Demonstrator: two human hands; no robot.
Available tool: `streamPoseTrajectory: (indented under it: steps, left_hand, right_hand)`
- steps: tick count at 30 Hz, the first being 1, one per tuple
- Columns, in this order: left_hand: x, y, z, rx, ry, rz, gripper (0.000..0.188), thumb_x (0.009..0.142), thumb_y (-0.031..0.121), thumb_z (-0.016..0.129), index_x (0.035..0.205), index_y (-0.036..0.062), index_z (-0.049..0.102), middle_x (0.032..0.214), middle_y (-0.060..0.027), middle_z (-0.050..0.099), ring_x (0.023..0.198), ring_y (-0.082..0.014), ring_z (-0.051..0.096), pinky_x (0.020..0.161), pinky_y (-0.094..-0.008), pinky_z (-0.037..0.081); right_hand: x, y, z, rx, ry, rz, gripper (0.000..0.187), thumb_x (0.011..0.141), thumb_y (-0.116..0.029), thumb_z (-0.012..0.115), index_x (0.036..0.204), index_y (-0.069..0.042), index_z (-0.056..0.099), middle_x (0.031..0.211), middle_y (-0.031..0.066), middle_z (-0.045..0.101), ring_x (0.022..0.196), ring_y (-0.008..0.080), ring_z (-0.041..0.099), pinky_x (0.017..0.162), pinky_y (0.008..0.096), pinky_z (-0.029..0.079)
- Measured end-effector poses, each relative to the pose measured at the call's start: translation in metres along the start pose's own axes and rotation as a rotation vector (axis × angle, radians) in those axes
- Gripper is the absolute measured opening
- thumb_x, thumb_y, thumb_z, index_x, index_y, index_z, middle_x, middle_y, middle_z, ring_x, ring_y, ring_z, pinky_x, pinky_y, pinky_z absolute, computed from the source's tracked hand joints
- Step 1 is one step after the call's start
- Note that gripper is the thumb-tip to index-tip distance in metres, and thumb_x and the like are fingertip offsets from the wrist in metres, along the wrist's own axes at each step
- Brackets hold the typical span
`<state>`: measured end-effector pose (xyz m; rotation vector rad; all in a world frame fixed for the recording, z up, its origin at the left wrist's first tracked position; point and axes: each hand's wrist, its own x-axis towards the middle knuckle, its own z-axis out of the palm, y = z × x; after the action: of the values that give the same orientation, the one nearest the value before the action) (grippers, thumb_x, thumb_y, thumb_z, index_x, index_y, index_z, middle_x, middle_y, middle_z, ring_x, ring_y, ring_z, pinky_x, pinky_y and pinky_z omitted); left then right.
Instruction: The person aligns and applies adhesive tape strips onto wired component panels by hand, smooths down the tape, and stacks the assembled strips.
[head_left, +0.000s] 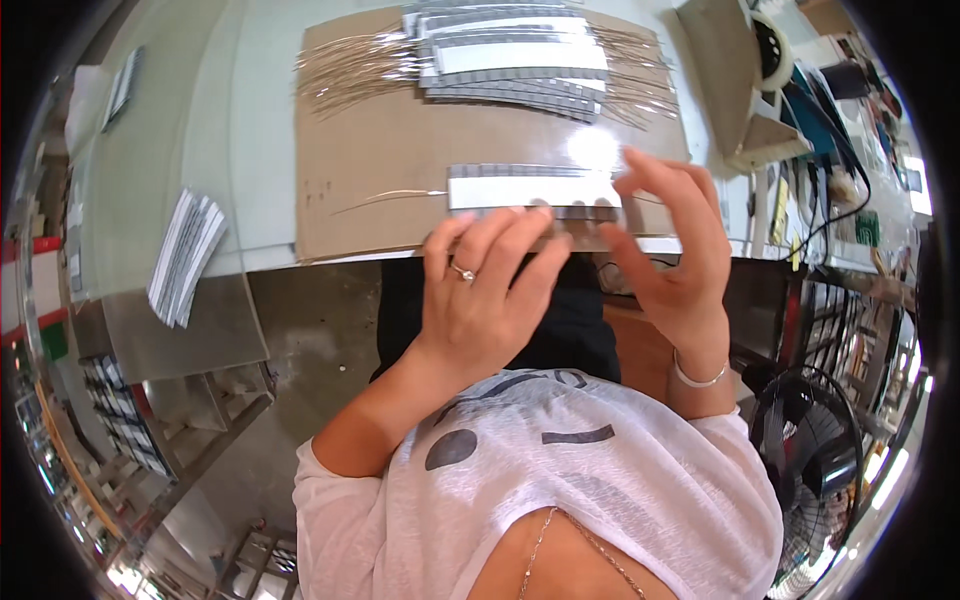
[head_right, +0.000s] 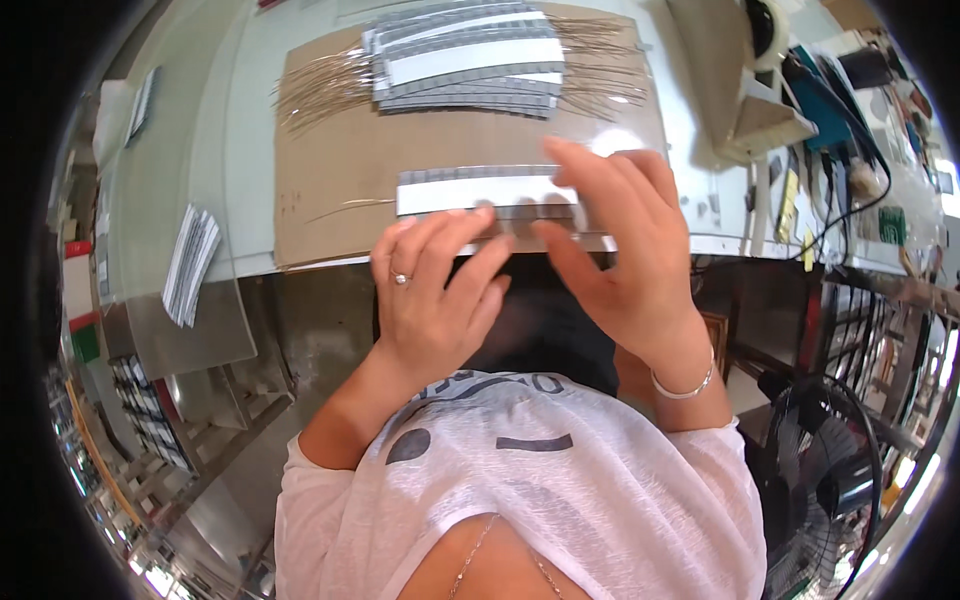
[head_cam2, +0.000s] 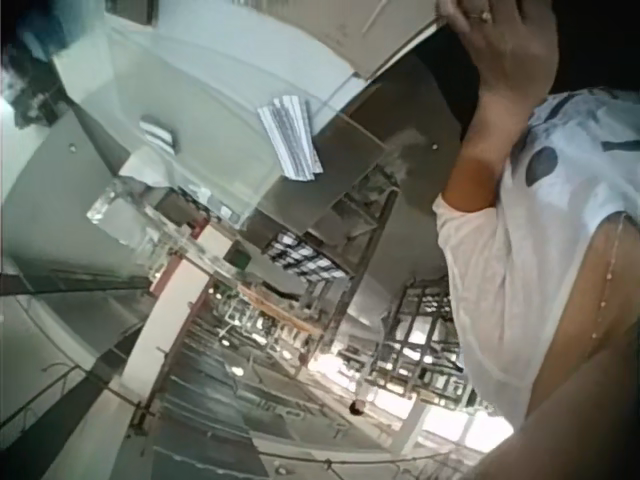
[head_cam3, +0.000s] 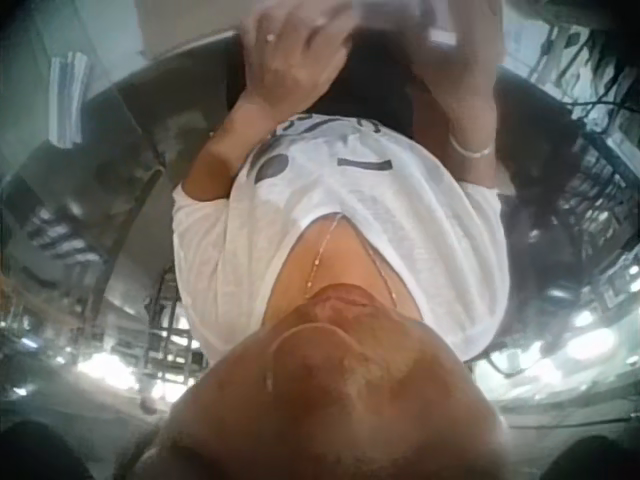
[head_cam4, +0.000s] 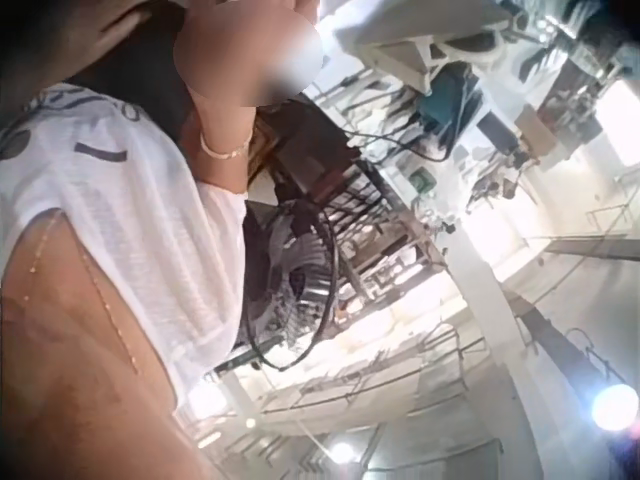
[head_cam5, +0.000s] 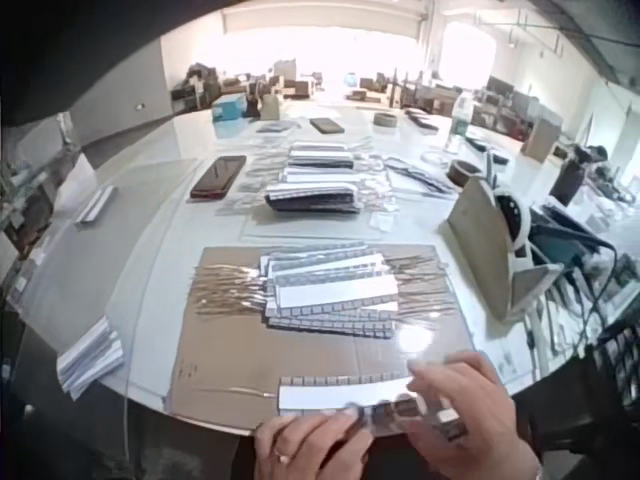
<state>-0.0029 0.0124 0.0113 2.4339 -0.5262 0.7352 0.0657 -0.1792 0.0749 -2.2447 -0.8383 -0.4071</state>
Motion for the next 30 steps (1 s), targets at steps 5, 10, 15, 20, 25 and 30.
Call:
streamPoseTrajectory:
  steps: [5, 10, 15, 20, 25, 30]
  left_hand:
    - [0.002, 0.007, 0.011, 0.179, -0.073, -0.054, 0.059, 0.075, 0.015, 0.083, 0.131, 0.0146, 0.063, 0.140, -0.0075, 0.053, 0.129, -0.0281, 0.048, 0.111, -0.0538, 0.027]
    - [0.004, 0.016, 0.016, 0.198, -0.121, -0.070, 0.061, 0.076, 0.016, 0.082, 0.133, 0.0152, 0.061, 0.139, -0.0088, 0.051, 0.129, -0.0292, 0.047, 0.111, -0.0551, 0.026]
    - [0.004, 0.017, 0.016, 0.208, -0.109, -0.092, 0.061, 0.076, 0.015, 0.082, 0.134, 0.0157, 0.062, 0.133, -0.0088, 0.050, 0.127, -0.0297, 0.047, 0.111, -0.0557, 0.027]
    - [0.005, 0.016, 0.018, 0.252, -0.031, -0.082, 0.041, 0.082, 0.010, 0.074, 0.122, 0.0140, 0.068, 0.120, -0.0057, 0.054, 0.119, -0.0237, 0.050, 0.107, -0.0577, 0.033]
    - [0.003, 0.014, 0.020, 0.209, -0.038, -0.064, 0.027, 0.085, 0.010, 0.070, 0.113, 0.0113, 0.071, 0.122, -0.0066, 0.056, 0.123, -0.0250, 0.051, 0.103, -0.0625, 0.034]
    - [-0.007, 0.012, 0.028, 0.130, -0.088, -0.155, 0.032, 0.089, 0.019, 0.068, 0.121, 0.0139, 0.071, 0.125, -0.0047, 0.064, 0.120, -0.0260, 0.058, 0.103, -0.0673, 0.031]
  right_hand:
    - [-0.051, 0.020, -0.001, -0.357, 0.150, 0.121, 0.062, 0.073, 0.003, 0.080, 0.133, -0.004, 0.063, 0.093, 0.0053, 0.068, 0.093, 0.0274, 0.056, 0.084, 0.0369, 0.047]
    - [-0.061, 0.017, 0.026, -0.129, 0.201, 0.105, 0.071, 0.079, 0.003, 0.075, 0.144, 0.006, 0.047, 0.123, 0.0121, 0.072, 0.112, 0.0303, 0.055, 0.106, 0.0444, 0.037]
    - [-0.061, 0.022, 0.036, -0.177, 0.224, 0.053, 0.060, 0.085, -0.007, 0.073, 0.139, 0.007, 0.050, 0.121, 0.0111, 0.071, 0.111, 0.0298, 0.057, 0.110, 0.0488, 0.035]
    - [-0.028, 0.024, 0.020, -0.361, 0.162, -0.156, 0.037, 0.084, -0.009, 0.071, 0.119, 0.003, 0.066, 0.110, 0.0083, 0.071, 0.091, 0.0275, 0.061, 0.102, 0.0522, 0.042]
    - [0.044, 0.002, 0.032, -0.024, -0.011, -0.237, 0.024, 0.074, 0.001, 0.076, 0.097, -0.006, 0.073, 0.083, 0.0055, 0.065, 0.083, 0.0296, 0.056, 0.078, 0.0400, 0.048]
    - [0.086, -0.029, 0.084, -0.004, -0.364, -0.310, 0.018, 0.074, -0.010, 0.079, 0.089, -0.007, 0.069, 0.091, 0.0063, 0.058, 0.095, 0.0279, 0.052, 0.085, 0.0372, 0.046]
